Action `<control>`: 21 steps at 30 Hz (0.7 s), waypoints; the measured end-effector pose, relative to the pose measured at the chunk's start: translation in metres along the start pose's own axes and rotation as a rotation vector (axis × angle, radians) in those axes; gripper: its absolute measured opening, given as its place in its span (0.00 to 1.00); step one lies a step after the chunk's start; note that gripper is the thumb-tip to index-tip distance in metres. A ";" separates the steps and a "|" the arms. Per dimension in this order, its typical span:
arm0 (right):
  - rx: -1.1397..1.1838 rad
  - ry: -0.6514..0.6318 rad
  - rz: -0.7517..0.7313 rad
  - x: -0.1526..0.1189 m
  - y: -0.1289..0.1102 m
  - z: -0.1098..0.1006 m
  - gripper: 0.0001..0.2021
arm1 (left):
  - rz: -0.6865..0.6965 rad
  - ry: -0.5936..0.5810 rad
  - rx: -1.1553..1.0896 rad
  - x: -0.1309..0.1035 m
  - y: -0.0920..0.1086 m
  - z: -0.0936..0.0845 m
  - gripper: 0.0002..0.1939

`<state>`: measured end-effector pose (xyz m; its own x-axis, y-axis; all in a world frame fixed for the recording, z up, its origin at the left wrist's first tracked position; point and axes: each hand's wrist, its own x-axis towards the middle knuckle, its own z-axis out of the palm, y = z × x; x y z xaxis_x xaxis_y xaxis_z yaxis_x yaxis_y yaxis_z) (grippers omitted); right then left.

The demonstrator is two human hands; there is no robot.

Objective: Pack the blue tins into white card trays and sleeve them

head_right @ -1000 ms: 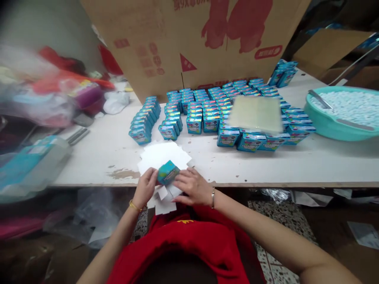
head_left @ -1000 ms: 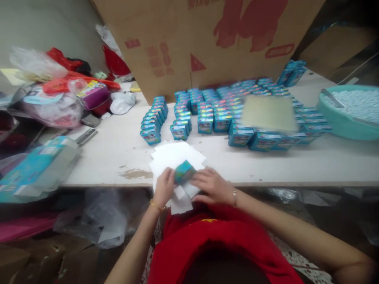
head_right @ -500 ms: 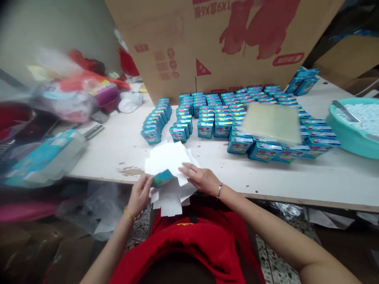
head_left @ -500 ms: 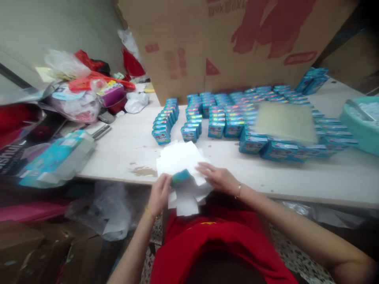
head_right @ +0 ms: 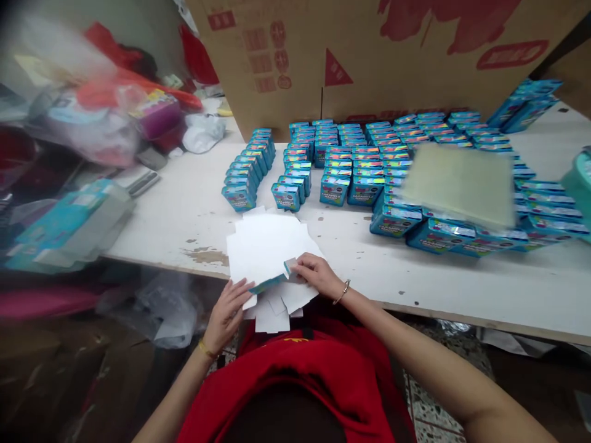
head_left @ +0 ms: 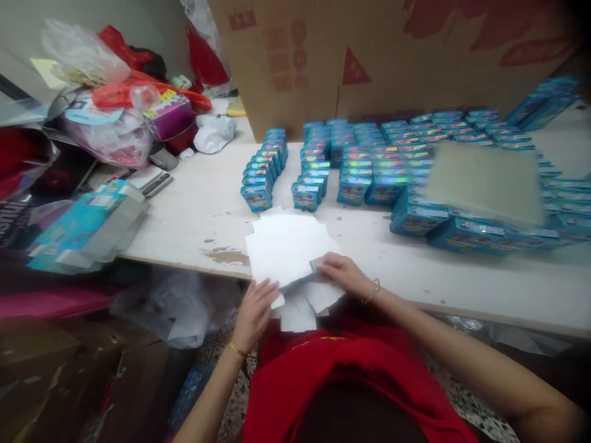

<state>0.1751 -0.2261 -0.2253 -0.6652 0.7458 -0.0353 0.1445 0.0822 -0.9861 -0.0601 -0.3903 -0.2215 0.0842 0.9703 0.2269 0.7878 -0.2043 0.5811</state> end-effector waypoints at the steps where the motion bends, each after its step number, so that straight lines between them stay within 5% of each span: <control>1: -0.010 -0.003 0.002 0.000 0.000 0.001 0.16 | -0.050 0.042 -0.043 -0.002 -0.002 0.005 0.14; 8: -0.171 -0.027 -0.172 -0.005 0.003 0.004 0.12 | -0.411 0.222 -0.211 0.004 0.010 0.023 0.12; 14: -0.474 -0.217 -0.439 -0.008 -0.007 0.009 0.14 | -0.287 -0.037 0.324 0.031 0.030 -0.004 0.09; 18: -0.668 -0.184 -0.575 -0.002 0.000 0.007 0.16 | -0.110 -0.231 0.351 0.043 0.032 -0.006 0.08; 21: -0.705 -0.139 -0.602 0.003 0.011 0.006 0.15 | -0.094 -0.175 0.323 0.048 0.026 0.003 0.10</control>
<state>0.1701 -0.2274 -0.2371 -0.8475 0.3655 0.3849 0.1277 0.8442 -0.5206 -0.0340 -0.3484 -0.1978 0.0832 0.9961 0.0309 0.9466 -0.0887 0.3100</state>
